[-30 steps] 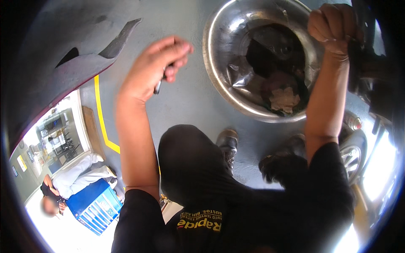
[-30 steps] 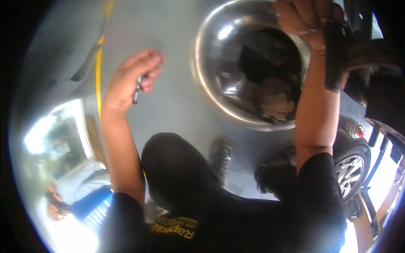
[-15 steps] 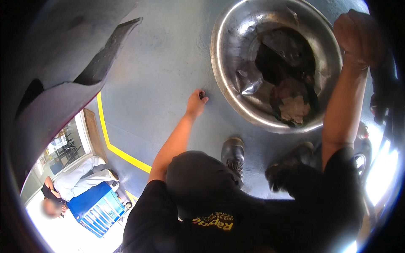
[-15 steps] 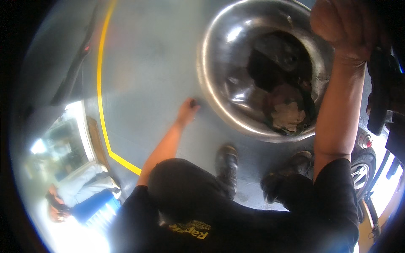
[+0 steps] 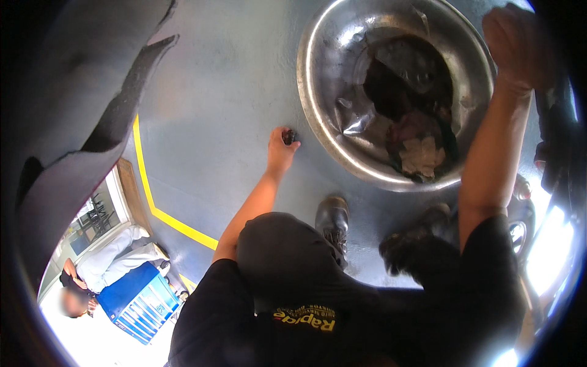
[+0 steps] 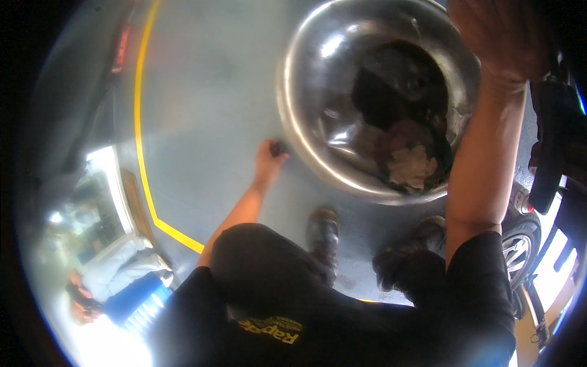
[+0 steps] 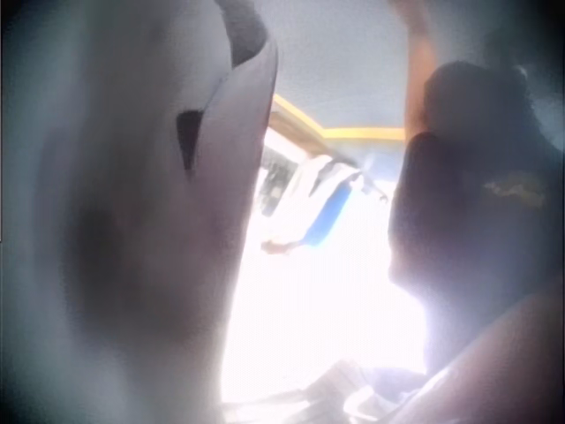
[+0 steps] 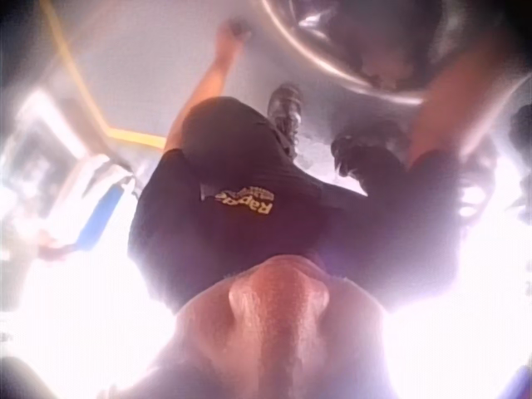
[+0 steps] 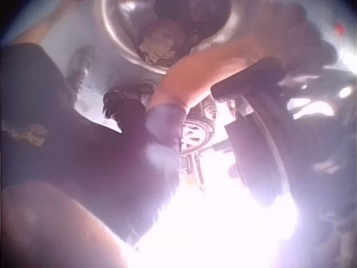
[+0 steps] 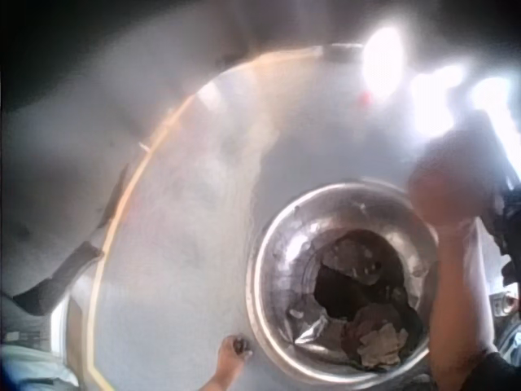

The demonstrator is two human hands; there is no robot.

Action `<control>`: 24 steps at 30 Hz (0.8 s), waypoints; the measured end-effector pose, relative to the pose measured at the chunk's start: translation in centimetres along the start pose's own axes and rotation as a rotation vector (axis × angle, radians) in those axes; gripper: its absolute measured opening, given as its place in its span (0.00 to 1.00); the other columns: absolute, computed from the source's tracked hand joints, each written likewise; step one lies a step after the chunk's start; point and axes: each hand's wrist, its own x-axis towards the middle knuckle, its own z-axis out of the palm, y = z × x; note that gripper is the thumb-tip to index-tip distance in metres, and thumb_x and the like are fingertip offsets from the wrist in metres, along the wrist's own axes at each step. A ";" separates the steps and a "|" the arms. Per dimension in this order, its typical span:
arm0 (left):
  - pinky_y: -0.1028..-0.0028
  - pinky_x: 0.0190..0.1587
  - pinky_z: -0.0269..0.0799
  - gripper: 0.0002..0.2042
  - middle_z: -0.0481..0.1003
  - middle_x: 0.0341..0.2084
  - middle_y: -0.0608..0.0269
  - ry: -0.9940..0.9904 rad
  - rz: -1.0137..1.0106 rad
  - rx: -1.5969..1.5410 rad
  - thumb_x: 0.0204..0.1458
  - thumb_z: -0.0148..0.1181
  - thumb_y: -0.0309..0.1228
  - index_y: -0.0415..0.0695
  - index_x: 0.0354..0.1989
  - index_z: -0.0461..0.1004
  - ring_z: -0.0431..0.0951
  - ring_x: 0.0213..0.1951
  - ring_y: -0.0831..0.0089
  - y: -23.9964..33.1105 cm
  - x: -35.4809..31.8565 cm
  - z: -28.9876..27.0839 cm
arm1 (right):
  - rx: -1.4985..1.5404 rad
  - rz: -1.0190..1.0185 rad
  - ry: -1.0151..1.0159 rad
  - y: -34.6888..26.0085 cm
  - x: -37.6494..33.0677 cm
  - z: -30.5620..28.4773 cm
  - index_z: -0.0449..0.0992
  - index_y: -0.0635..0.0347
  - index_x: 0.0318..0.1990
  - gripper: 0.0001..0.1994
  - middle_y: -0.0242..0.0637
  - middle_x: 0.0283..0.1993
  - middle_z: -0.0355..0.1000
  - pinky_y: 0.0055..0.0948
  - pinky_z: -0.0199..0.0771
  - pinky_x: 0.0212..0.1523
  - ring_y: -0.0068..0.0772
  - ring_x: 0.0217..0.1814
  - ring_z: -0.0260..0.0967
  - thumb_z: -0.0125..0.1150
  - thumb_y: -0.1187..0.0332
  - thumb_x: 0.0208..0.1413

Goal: The person assembles small metal components on a workbench, using a screwdriver to manipulate parts. They then walk to a car lift and place the assembled components into a metal bowl near the wheel hub.

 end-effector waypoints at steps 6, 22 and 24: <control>0.67 0.52 0.77 0.27 0.70 0.53 0.57 -0.033 0.019 -0.106 0.44 0.55 0.11 0.43 0.56 0.71 0.75 0.52 0.62 -2.2 -0.3 -1.9 | 0.019 -0.001 -0.023 0.4 0.3 -0.1 0.69 0.50 0.32 0.14 0.27 0.21 0.60 0.24 0.54 0.22 0.22 0.22 0.56 0.57 0.55 0.68; 0.68 0.52 0.75 0.30 0.70 0.57 0.60 0.066 0.033 -0.089 0.48 0.50 0.10 0.48 0.62 0.68 0.74 0.56 0.61 -3.4 -0.8 -3.7 | 0.077 0.069 -0.111 1.8 1.3 0.7 0.71 0.47 0.34 0.14 0.23 0.20 0.60 0.20 0.55 0.22 0.20 0.22 0.58 0.59 0.51 0.67; 0.69 0.52 0.74 0.30 0.70 0.57 0.61 0.120 0.023 -0.057 0.48 0.50 0.11 0.49 0.62 0.69 0.74 0.56 0.62 -2.1 -1.0 -4.5 | 0.076 0.083 -0.113 1.8 1.2 0.7 0.71 0.47 0.34 0.14 0.22 0.20 0.60 0.20 0.55 0.22 0.20 0.22 0.58 0.59 0.51 0.67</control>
